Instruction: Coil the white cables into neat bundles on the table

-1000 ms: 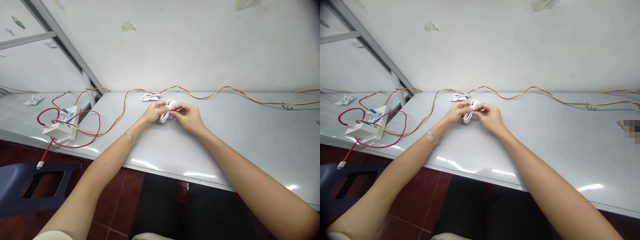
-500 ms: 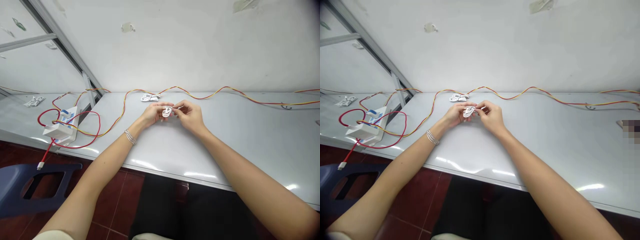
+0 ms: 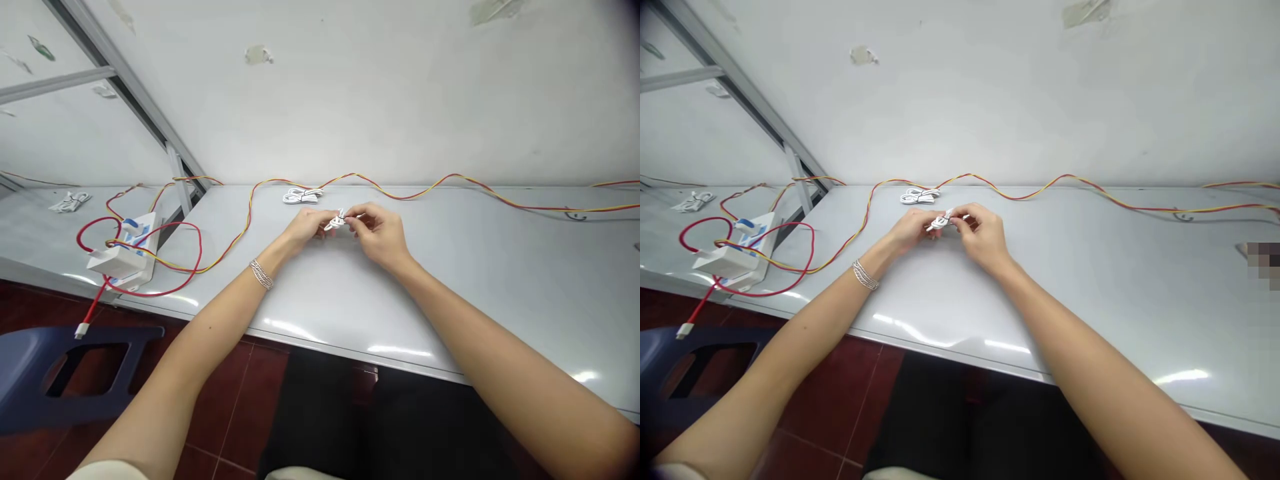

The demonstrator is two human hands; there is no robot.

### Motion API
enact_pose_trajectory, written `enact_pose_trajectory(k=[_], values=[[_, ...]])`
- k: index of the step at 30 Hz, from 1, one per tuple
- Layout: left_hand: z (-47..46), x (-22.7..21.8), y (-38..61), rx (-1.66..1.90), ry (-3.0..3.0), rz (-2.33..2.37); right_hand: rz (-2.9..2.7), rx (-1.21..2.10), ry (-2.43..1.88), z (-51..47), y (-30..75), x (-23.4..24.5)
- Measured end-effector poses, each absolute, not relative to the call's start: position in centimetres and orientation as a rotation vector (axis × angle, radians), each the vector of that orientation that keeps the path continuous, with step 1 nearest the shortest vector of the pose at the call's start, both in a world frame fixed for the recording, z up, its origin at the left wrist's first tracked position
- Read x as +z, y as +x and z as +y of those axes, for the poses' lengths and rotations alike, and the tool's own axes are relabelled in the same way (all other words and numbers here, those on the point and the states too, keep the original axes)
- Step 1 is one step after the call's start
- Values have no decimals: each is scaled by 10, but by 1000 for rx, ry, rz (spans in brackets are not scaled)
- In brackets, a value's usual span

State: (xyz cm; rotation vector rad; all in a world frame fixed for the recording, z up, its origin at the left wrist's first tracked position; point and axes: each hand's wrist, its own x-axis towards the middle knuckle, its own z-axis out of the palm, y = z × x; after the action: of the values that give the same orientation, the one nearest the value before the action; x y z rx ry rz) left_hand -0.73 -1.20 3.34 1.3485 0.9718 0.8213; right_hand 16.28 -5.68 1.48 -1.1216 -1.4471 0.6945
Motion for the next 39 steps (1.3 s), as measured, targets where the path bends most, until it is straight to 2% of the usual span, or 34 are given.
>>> enact_pose_trajectory(k=[4, 14, 22, 31, 39], values=[[-9, 31, -7, 878, 1363, 909, -1451, 680, -1120, -58, 162, 16], [-17, 36, -11, 748, 1366, 689, -1363, 586, -1259, -49, 169, 12], [-15, 35, -14, 966, 1373, 683, -1544, 536, -1355, -52, 168, 13], [-16, 34, -7, 1063, 1441, 905, -1529, 396, -1324, -51, 171, 14], [5, 20, -16, 1203, 1550, 1557, -1493, 333, -1363, -52, 173, 16]])
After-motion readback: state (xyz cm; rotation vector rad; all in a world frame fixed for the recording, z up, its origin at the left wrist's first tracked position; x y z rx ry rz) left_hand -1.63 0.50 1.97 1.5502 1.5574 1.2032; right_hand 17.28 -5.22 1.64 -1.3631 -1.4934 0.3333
